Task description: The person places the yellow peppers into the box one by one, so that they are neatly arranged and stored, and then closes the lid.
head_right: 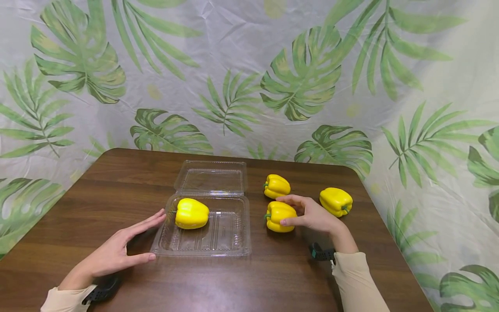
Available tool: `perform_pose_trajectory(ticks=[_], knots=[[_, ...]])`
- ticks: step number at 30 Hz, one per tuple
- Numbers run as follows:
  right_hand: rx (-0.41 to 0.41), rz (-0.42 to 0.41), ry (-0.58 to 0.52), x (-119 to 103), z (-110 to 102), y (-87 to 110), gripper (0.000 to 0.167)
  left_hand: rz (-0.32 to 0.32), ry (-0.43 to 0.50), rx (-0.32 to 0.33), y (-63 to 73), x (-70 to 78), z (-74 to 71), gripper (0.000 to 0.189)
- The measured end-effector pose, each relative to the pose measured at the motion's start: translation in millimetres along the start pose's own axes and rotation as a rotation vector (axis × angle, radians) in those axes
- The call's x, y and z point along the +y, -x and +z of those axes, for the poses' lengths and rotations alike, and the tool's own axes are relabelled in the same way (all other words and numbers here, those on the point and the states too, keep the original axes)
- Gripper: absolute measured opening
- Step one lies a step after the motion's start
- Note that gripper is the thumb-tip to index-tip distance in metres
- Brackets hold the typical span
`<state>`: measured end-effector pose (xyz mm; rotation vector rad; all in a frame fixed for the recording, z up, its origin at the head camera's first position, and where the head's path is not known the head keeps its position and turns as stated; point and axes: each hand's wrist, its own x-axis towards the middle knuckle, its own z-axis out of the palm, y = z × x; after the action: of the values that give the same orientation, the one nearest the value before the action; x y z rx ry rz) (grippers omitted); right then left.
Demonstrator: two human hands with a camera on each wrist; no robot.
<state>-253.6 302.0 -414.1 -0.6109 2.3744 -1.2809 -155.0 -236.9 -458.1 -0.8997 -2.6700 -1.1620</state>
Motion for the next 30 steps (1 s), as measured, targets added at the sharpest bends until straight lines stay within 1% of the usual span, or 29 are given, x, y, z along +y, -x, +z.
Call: perform_pose_trajectory(ticks=[8, 13, 20, 24, 30], knots=[[0.017, -0.021, 0.003, -11, -5, -2.7, 0.065, 0.004, -0.033, 0.007, 0.0, 0.0, -1.4, 0.084], [0.024, -0.03, 0.007, -17, -6, -4.9, 0.066, -0.001, -0.033, 0.01, 0.4, -0.4, -0.8, 0.084], [0.006, -0.043, -0.021, -23, -4, -10.7, 0.068, 0.008, -0.032, 0.014, 3.2, 1.1, 0.9, 0.085], [-0.007, -0.056, -0.005, -29, -5, -14.6, 0.069, 0.007, -0.036, 0.013, 3.0, 1.1, 1.1, 0.085], [-0.036, -0.068, 0.023, -45, -10, -18.2, 0.069, 0.002, -0.031, 0.012, 1.0, 0.1, 0.9, 0.085]])
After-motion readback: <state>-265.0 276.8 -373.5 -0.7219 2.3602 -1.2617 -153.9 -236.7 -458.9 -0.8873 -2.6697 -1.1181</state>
